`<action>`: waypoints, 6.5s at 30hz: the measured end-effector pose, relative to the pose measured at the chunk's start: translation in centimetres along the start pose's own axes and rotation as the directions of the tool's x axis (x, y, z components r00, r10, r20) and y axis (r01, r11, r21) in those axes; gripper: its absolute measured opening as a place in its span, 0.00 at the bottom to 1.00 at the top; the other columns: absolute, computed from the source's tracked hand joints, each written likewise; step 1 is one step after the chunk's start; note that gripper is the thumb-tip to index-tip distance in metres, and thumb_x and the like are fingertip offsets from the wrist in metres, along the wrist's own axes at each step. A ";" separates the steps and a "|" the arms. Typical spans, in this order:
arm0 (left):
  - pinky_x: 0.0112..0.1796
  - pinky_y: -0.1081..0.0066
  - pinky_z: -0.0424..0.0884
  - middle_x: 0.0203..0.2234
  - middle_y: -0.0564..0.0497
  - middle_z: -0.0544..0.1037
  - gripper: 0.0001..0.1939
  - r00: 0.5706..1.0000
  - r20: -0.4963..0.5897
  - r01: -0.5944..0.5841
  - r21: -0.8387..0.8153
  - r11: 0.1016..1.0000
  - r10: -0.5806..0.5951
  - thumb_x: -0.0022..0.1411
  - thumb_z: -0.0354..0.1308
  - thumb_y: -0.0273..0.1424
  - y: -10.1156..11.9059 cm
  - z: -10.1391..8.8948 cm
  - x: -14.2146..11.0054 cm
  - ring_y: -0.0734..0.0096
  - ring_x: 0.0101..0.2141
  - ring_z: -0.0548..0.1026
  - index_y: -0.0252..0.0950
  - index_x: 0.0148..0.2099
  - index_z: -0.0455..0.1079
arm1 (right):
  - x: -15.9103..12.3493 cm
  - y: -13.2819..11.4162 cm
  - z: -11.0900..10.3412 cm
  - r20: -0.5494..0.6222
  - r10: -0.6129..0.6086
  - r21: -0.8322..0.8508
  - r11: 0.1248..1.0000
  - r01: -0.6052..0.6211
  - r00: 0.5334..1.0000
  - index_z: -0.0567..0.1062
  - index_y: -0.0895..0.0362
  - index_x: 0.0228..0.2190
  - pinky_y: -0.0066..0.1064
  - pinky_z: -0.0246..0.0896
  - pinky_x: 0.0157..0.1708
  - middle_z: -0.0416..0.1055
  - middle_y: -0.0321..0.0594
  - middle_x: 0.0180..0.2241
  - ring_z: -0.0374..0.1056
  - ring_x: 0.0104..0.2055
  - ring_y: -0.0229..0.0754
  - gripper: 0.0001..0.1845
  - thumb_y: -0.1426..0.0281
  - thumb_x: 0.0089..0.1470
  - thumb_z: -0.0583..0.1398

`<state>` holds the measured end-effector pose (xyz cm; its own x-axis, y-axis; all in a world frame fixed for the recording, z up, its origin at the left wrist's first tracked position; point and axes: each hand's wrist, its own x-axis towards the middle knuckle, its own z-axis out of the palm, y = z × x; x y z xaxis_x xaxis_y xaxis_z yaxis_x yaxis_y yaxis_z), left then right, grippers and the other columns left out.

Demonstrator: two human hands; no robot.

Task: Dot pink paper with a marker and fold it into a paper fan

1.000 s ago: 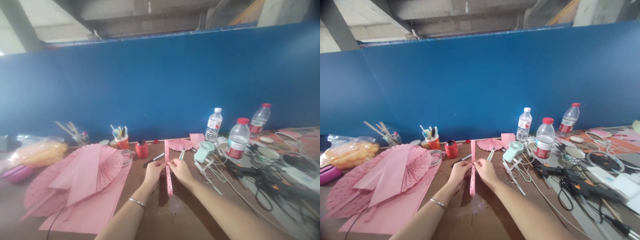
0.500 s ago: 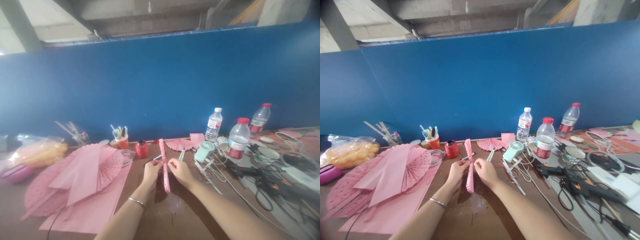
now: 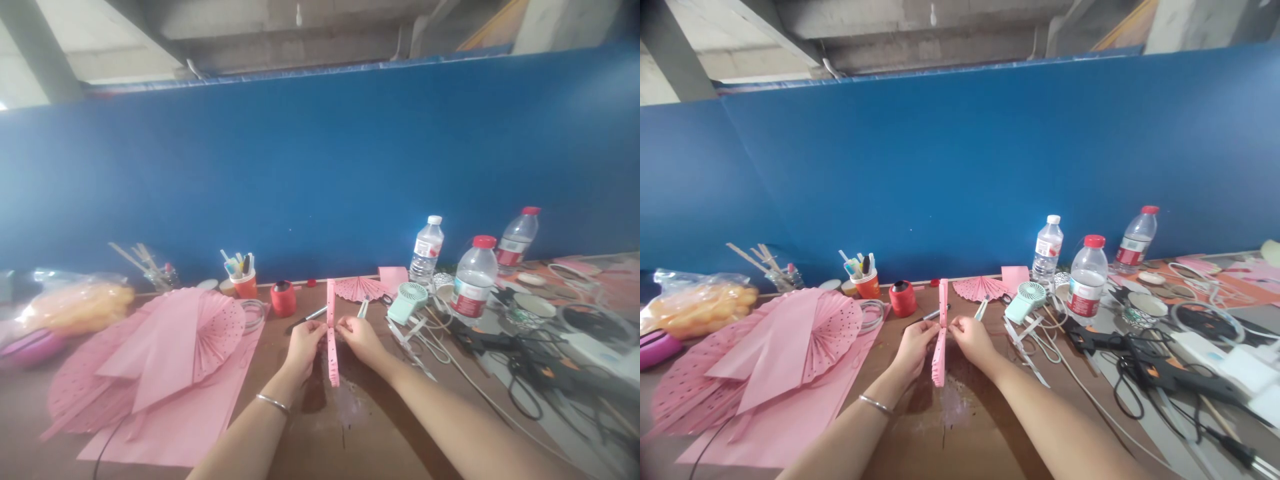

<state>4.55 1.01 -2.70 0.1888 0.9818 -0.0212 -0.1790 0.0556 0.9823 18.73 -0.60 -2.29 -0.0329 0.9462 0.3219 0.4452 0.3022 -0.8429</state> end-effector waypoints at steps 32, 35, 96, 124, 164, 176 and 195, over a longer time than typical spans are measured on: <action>0.18 0.76 0.57 0.11 0.52 0.70 0.06 0.998 0.028 -0.062 0.572 0.818 0.056 0.42 0.57 0.30 1.0 -1.0 0.2 0.74 0.14 0.66 0.32 0.21 0.72 | 0.9 -6.1 -7.5 0.229 -0.446 -0.565 0.662 0.492 0.865 0.74 0.55 0.25 0.27 0.46 0.25 0.72 0.37 0.23 0.64 0.25 0.37 0.14 0.65 0.54 0.52; 0.20 0.76 0.58 0.16 0.51 0.73 0.09 0.960 -0.198 -0.069 0.515 0.854 0.197 0.44 0.57 0.33 1.1 -2.7 1.6 0.74 0.18 0.67 0.31 0.25 0.72 | 0.9 -6.3 -7.9 0.196 -0.421 -0.598 0.664 0.448 0.886 0.74 0.55 0.24 0.27 0.45 0.24 0.71 0.37 0.21 0.63 0.24 0.37 0.15 0.64 0.54 0.52; 0.23 0.77 0.63 0.22 0.50 0.72 0.16 0.978 -0.140 -0.128 0.184 0.975 0.155 0.48 0.57 0.40 0.3 0.6 -0.7 0.75 0.22 0.67 0.30 0.31 0.70 | 0.8 -0.3 -1.5 0.036 0.023 0.082 0.996 -0.026 0.999 0.74 0.60 0.27 0.31 0.61 0.33 0.74 0.41 0.27 0.68 0.31 0.43 0.11 0.65 0.46 0.57; 0.19 0.77 0.61 0.16 0.50 0.73 0.15 0.997 0.078 0.000 0.113 0.994 -0.009 0.51 0.55 0.40 1.8 1.3 -1.3 0.76 0.16 0.68 0.31 0.29 0.67 | 0.2 -0.9 -2.2 0.079 -0.050 0.014 0.999 0.049 0.996 0.76 0.60 0.27 0.26 0.56 0.22 0.71 0.37 0.21 0.65 0.24 0.39 0.13 0.65 0.47 0.55; 0.18 0.78 0.61 0.14 0.53 0.70 0.15 0.973 0.215 0.047 0.163 0.985 -0.082 0.49 0.57 0.41 2.2 0.4 -0.8 0.76 0.16 0.69 0.32 0.28 0.64 | 0.9 0.0 -3.2 0.321 -0.112 0.139 0.988 0.070 0.940 0.73 0.61 0.24 0.25 0.54 0.26 0.69 0.36 0.22 0.62 0.25 0.36 0.12 0.65 0.48 0.55; 0.18 0.77 0.59 0.18 0.52 0.74 0.10 0.807 0.505 -0.143 0.670 0.728 -0.307 0.44 0.58 0.35 2.5 0.7 -2.2 0.75 0.18 0.69 0.32 0.26 0.72 | 1.4 -2.8 -5.8 0.302 -0.347 -0.324 0.839 0.438 0.888 0.75 0.54 0.28 0.26 0.53 0.31 0.73 0.36 0.28 0.66 0.30 0.37 0.09 0.68 0.51 0.54; 0.23 0.77 0.63 0.21 0.51 0.72 0.15 0.916 -0.300 -0.166 0.318 0.933 0.266 0.50 0.54 0.40 1.1 -1.8 0.9 0.75 0.22 0.67 0.31 0.31 0.69 | 2.1 -2.3 -13.5 0.048 0.086 -0.755 0.655 -0.020 0.995 0.72 0.57 0.12 0.31 0.52 0.21 0.68 0.42 0.15 0.64 0.19 0.42 0.09 0.75 0.38 0.60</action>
<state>2.78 2.29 -2.00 -0.1646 0.9688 0.1856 0.1083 -0.1692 0.9796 29.77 -0.84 6.15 -0.0374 0.9731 0.2275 0.9682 0.0916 -0.2326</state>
